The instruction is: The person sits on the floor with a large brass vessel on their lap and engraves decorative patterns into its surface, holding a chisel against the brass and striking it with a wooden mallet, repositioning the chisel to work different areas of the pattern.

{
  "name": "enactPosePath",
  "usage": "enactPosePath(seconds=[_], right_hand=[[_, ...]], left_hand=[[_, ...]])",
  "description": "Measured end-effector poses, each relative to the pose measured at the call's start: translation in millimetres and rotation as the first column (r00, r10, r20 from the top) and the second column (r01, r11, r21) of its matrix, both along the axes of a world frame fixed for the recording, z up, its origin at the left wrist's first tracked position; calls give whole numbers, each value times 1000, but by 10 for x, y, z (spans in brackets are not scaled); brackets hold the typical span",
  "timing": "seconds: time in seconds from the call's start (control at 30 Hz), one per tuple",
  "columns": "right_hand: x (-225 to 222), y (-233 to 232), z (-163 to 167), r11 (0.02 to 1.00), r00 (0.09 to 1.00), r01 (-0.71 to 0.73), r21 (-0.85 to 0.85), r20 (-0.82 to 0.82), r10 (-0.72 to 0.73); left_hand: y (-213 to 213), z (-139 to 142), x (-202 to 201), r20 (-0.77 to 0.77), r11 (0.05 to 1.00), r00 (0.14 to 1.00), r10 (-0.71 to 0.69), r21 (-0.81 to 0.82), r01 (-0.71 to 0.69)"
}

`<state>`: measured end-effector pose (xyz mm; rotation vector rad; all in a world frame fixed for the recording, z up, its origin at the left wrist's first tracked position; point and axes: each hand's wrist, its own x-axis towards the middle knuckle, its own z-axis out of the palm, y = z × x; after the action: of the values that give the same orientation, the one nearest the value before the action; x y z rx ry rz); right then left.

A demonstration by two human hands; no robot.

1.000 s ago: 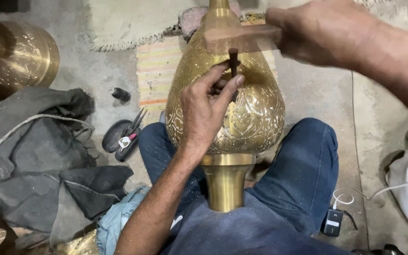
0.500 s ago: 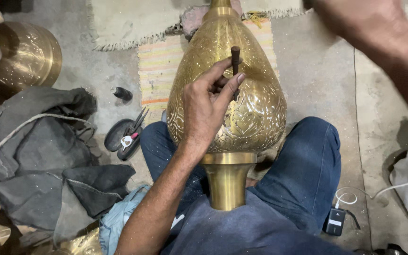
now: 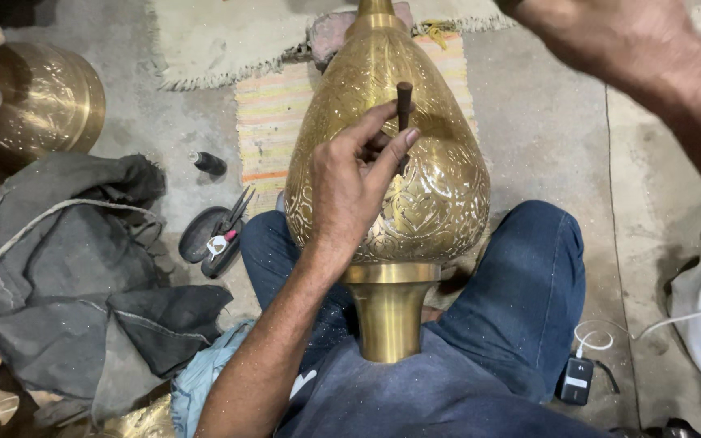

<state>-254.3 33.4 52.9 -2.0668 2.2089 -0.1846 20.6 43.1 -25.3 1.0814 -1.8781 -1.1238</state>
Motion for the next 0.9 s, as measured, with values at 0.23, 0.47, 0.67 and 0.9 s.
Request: enactPosePath(seconds=[0.23,0.47,0.67,0.9], right_hand=[[137,100,159,938,932,-340,64,-110,346],[195,96,230,957,956,-215,194,-157,247],[153,100,191,991,988,-68,117,148,50],[177,116,157,985,971,-57,163,240,16]], left_hand=[[-27,-78,-3,27,1000,1000,-1,10,0],[-36,-75,6,38,1000,999,-2,-15,3],[-36,2,18,-75,998,996,-43,43,46],[-65,-12,38,2,997,999,-47,68,47]])
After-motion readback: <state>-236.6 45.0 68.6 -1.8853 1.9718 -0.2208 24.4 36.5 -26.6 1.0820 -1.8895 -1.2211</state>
